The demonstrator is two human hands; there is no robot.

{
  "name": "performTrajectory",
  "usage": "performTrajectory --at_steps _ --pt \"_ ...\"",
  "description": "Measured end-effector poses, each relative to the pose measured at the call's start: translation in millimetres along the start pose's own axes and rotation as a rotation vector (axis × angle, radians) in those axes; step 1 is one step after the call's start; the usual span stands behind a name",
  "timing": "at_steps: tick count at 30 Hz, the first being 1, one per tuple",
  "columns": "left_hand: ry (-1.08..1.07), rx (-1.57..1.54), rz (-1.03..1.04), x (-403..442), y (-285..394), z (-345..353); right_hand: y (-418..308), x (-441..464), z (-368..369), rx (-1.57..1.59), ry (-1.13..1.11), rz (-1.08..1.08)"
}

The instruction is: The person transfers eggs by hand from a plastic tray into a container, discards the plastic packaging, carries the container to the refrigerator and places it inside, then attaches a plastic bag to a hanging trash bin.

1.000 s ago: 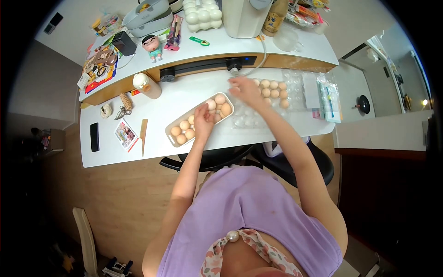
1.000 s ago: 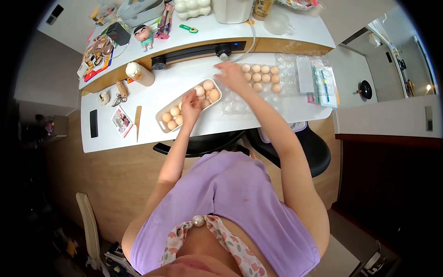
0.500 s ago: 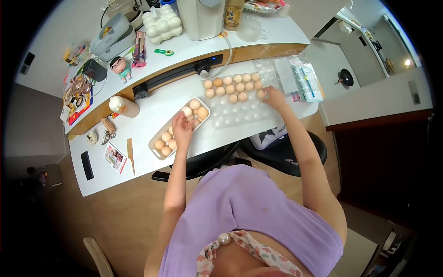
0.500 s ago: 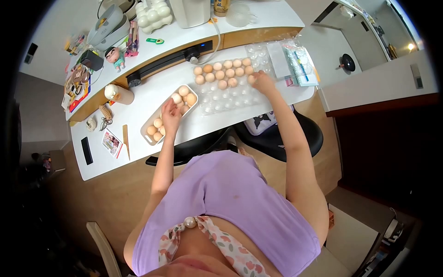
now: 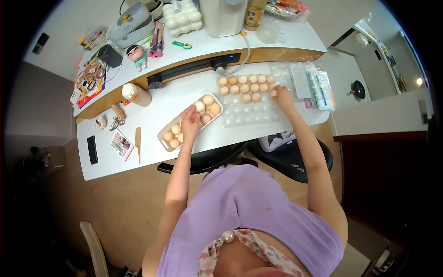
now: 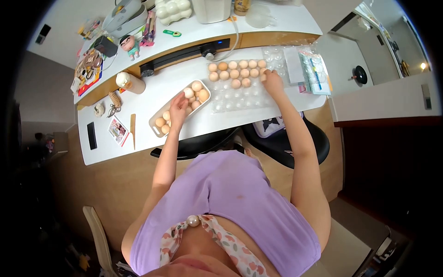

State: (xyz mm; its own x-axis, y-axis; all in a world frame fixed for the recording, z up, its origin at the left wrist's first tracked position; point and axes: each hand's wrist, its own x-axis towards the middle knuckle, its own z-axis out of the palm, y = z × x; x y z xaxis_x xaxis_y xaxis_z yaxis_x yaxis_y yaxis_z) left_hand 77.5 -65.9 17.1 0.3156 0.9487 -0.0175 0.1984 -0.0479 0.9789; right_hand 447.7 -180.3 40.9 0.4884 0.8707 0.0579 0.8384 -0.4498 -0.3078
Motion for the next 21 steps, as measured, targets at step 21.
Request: performTrajectory --at_steps 21 --pt "-0.050 -0.047 -0.033 12.5 -38.1 -12.0 -231.8 -17.3 48.8 -0.136 -0.218 -0.791"
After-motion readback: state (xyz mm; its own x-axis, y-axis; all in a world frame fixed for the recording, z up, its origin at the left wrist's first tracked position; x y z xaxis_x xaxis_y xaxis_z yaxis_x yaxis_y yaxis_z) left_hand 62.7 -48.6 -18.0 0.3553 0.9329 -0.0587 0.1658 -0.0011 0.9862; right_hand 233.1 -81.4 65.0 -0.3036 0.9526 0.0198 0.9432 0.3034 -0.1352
